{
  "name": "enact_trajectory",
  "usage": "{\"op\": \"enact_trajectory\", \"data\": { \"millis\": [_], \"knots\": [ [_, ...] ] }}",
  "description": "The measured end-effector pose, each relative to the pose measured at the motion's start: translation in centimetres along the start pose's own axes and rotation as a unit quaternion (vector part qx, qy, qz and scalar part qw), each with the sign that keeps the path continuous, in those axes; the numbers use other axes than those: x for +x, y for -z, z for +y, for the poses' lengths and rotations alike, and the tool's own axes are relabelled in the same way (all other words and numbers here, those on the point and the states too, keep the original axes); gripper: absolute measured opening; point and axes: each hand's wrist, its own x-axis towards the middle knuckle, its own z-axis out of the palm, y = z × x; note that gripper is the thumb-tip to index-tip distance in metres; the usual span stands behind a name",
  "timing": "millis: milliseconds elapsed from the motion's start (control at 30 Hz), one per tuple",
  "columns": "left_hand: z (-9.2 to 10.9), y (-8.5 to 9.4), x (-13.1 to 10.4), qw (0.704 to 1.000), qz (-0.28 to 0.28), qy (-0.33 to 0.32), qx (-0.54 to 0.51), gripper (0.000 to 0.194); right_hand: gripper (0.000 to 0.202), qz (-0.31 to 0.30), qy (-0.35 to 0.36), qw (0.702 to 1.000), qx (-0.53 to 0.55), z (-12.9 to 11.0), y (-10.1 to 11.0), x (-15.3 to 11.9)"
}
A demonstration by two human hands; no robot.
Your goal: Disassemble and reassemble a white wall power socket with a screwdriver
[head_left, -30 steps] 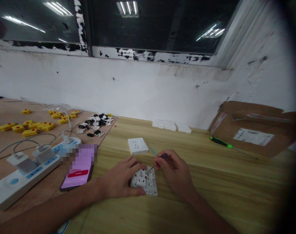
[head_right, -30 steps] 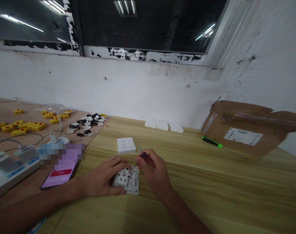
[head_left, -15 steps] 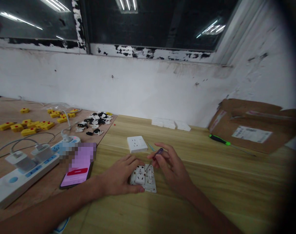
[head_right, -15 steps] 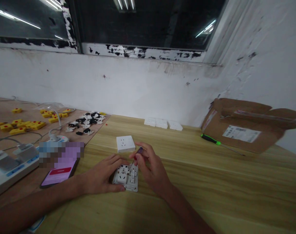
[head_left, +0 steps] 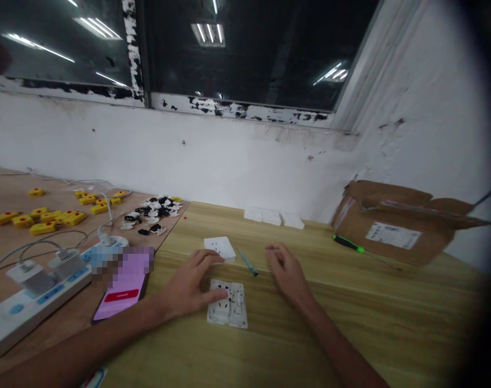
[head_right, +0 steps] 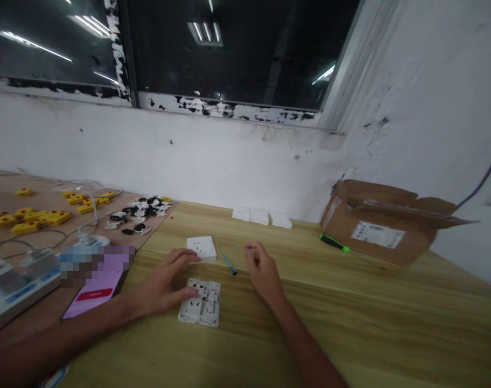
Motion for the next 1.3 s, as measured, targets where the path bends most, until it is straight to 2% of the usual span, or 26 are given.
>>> {"op": "enact_trajectory", "data": {
  "millis": [67, 133, 200, 300, 367, 467, 567, 700, 900, 1133, 1300],
  "knots": [
    [-1.2, 0.2, 1.4, 0.998, 0.016, 0.043, 0.035, 0.057, 0.024, -0.04, 0.016, 0.998, -0.047, 0.9, -0.1, 0.0],
    [-2.6, 0.4, 3.3, 0.997, 0.011, 0.059, 0.044, 0.067, 0.022, -0.071, 0.025, 0.993, -0.093, 1.4, -0.3, -0.2],
    [-3.8, 0.8, 5.0, 0.997, -0.02, 0.058, 0.042, 0.076, 0.022, -0.09, 0.03, 0.987, -0.129, 1.8, -0.6, -0.4],
    [-4.2, 1.7, 6.4, 0.997, -0.054, 0.051, 0.03, 0.073, 0.026, -0.099, 0.033, 0.981, -0.163, 2.3, -0.8, -0.5],
    [-3.2, 2.5, 5.9, 0.997, -0.055, 0.038, 0.022, 0.068, 0.029, -0.097, 0.035, 0.979, -0.173, 2.5, -0.8, -0.5],
    [-1.0, 3.1, 3.5, 0.996, -0.086, -0.019, 0.001, 0.066, 0.03, -0.091, 0.042, 0.979, -0.177, 2.5, -0.8, -0.3],
    [0.6, 2.4, 0.8, 0.988, -0.123, -0.089, -0.015, 0.071, 0.028, -0.091, 0.047, 0.979, -0.179, 2.2, -0.9, -0.4],
    [0.9, 0.8, -1.1, 0.988, -0.128, -0.083, -0.023, 0.064, 0.026, -0.094, 0.047, 0.978, -0.181, 1.9, -0.9, -0.6],
    [1.1, 0.3, -1.8, 0.989, -0.113, -0.081, -0.041, 0.054, 0.025, -0.092, 0.046, 0.977, -0.185, 1.9, -0.9, -0.6],
    [1.1, 0.1, -1.9, 0.987, -0.127, -0.092, -0.028, 0.052, 0.025, -0.088, 0.036, 0.979, -0.182, 1.4, -1.0, -0.7],
    [1.2, -0.1, -1.9, 0.989, -0.123, -0.077, -0.026, 0.053, 0.028, -0.088, 0.05, 0.982, -0.157, 1.2, -1.0, -0.6]
  ]
}}
